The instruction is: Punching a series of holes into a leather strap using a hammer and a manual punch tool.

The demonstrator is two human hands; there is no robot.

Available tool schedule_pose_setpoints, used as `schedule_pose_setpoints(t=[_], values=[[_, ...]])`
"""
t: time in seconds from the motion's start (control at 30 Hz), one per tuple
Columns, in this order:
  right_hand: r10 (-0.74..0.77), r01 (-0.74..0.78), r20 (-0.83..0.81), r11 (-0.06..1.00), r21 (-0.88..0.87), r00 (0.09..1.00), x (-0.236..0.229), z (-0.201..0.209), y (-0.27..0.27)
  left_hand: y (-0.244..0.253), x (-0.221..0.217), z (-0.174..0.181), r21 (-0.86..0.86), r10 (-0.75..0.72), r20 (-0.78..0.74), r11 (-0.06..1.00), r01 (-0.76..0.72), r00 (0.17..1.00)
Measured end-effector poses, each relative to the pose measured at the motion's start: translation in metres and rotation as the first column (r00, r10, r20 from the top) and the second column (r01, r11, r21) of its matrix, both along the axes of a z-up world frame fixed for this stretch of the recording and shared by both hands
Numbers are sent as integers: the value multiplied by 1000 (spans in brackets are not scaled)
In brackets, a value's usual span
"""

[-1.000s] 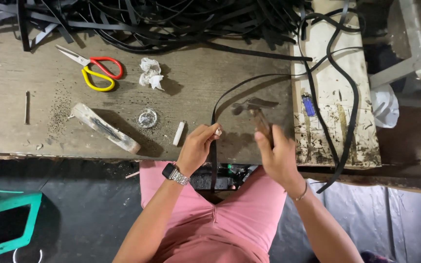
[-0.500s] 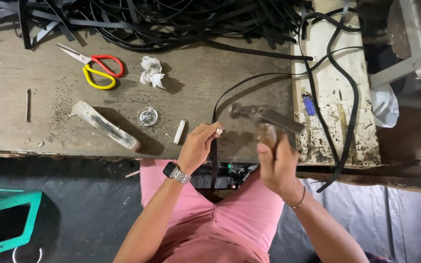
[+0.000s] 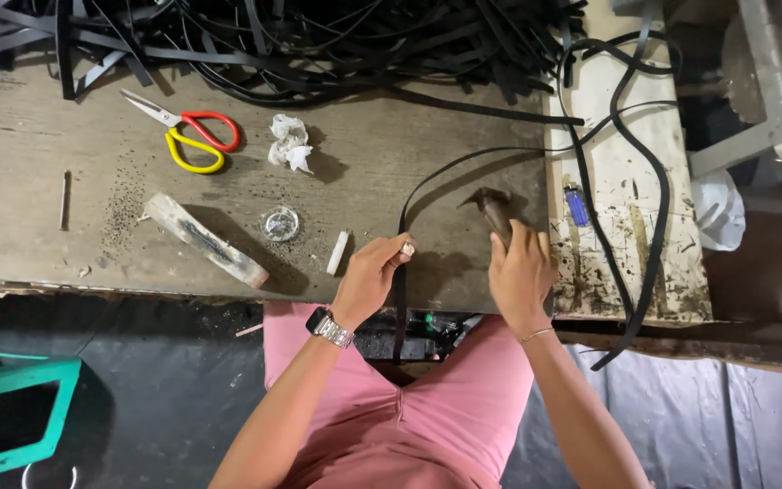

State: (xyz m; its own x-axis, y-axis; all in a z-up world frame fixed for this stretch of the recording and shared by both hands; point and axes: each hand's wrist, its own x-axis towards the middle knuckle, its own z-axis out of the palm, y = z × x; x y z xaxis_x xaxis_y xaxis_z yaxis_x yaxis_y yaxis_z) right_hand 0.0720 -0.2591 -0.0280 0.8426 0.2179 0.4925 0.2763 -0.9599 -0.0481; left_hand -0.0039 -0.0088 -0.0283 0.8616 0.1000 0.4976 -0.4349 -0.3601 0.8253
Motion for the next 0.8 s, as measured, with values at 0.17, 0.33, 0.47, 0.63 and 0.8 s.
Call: schedule_pose_setpoints(t=[0.17, 0.33, 0.47, 0.63, 0.8], values=[[258, -256, 2, 958, 126, 966, -14, 12, 43, -1, 2, -4, 1, 30, -25, 1000, -30, 999], [539, -512, -220, 842, 170, 813, -31, 28, 81, 2, 0, 8, -12, 40, -61, 999, -41, 997], [533, -508, -286, 846, 162, 796, -33, 29, 78, 11, 0, 19, -154, 112, -176, 978, -140, 978], [539, -501, -398, 841, 205, 742, -34, 30, 73, 12, 1, 17, -174, 180, -225, 959, -222, 958], [544, -501, -383, 838, 216, 746, -37, 30, 72, 9, 0, 0, -171, 166, -212, 964, -204, 963]])
